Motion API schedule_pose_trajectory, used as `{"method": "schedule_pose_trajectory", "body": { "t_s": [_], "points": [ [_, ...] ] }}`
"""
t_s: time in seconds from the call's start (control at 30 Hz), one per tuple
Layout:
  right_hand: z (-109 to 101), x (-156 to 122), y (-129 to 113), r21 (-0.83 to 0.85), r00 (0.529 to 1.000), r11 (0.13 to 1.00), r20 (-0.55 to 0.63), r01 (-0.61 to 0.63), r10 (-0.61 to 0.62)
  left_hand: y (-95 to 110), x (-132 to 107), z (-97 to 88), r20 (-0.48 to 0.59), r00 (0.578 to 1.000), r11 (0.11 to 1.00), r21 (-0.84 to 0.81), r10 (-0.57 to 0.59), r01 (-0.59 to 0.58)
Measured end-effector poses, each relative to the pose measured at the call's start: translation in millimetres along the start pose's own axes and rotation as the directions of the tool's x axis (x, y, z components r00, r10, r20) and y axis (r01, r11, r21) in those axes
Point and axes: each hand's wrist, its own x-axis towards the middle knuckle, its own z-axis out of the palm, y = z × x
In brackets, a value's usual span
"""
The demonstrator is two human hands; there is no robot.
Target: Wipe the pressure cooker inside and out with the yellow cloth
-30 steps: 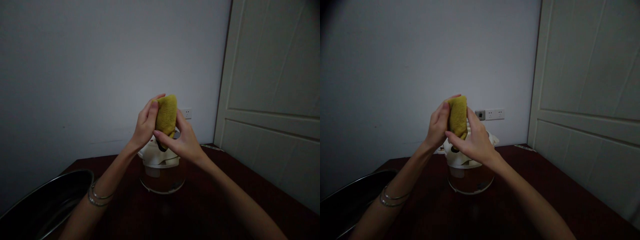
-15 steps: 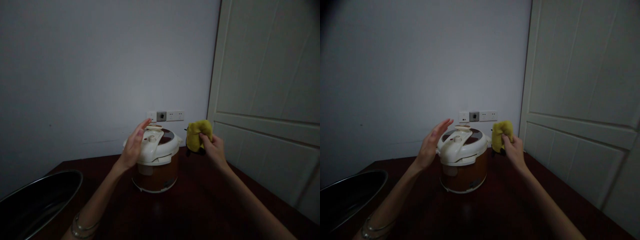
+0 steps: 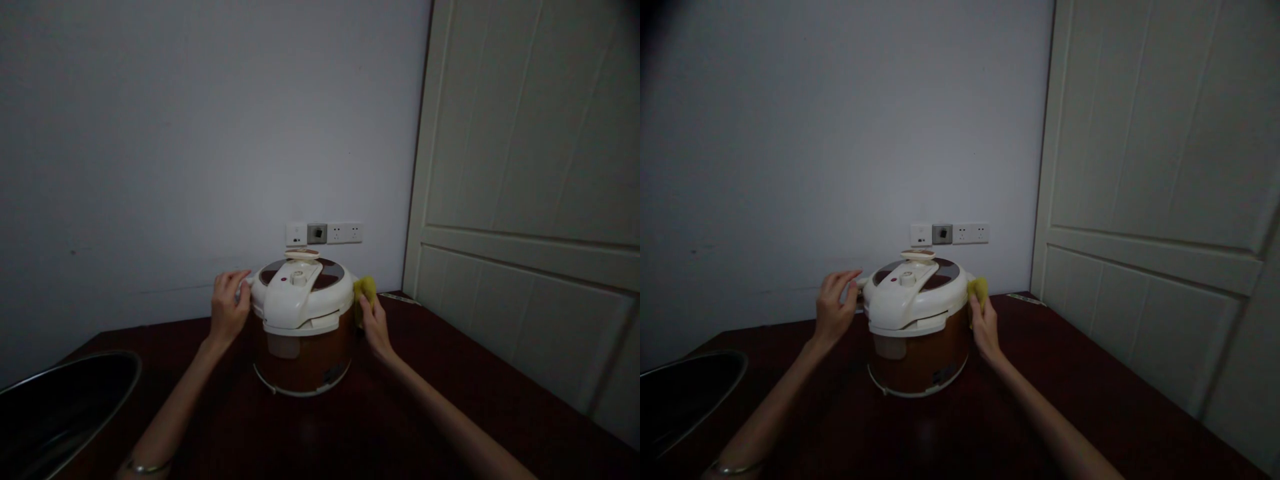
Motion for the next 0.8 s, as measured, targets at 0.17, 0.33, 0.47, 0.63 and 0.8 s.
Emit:
{"method": "schedule_pose_trajectory", "body": {
  "t_s": [0.17, 0.33, 0.47, 0.63, 0.8],
  "points": [
    [7.3, 9.8, -1.7, 0.003, 1.000, 1.000, -0.008, 0.027, -0.027, -22.1, -10.6, 12.1, -0.031, 0.979, 0.964, 0.185, 0.200, -0.191],
    [5.8, -2.3, -16.4, -0.075, 0.986, 0.983, 0.022, 0.169, -0.167, -26.7, -16.6, 14.0, -0.113, 0.886, 0.887, 0.170, 0.449, -0.428],
    [6.4, -24.2, -28.5, -0.119, 0.819, 0.826, 0.265, 0.551, -0.508, -8.0, -13.7, 2.0, -0.165, 0.821, 0.837, 0.073, 0.546, -0.542],
    [5.4, -13.6, -14.5, -0.103, 0.861, 0.859, 0.152, 0.502, -0.485, 36.7, -16.5, -15.7, -0.125, 0.611, 0.622, 0.094, 0.782, -0.777],
    [5.5, 0.4, 2.2, -0.053, 0.990, 0.999, -0.144, -0.004, -0.003, 73.8, -23.7, -16.0, 0.015, 0.529, 0.528, 0.038, 0.848, -0.848]
  ]
}}
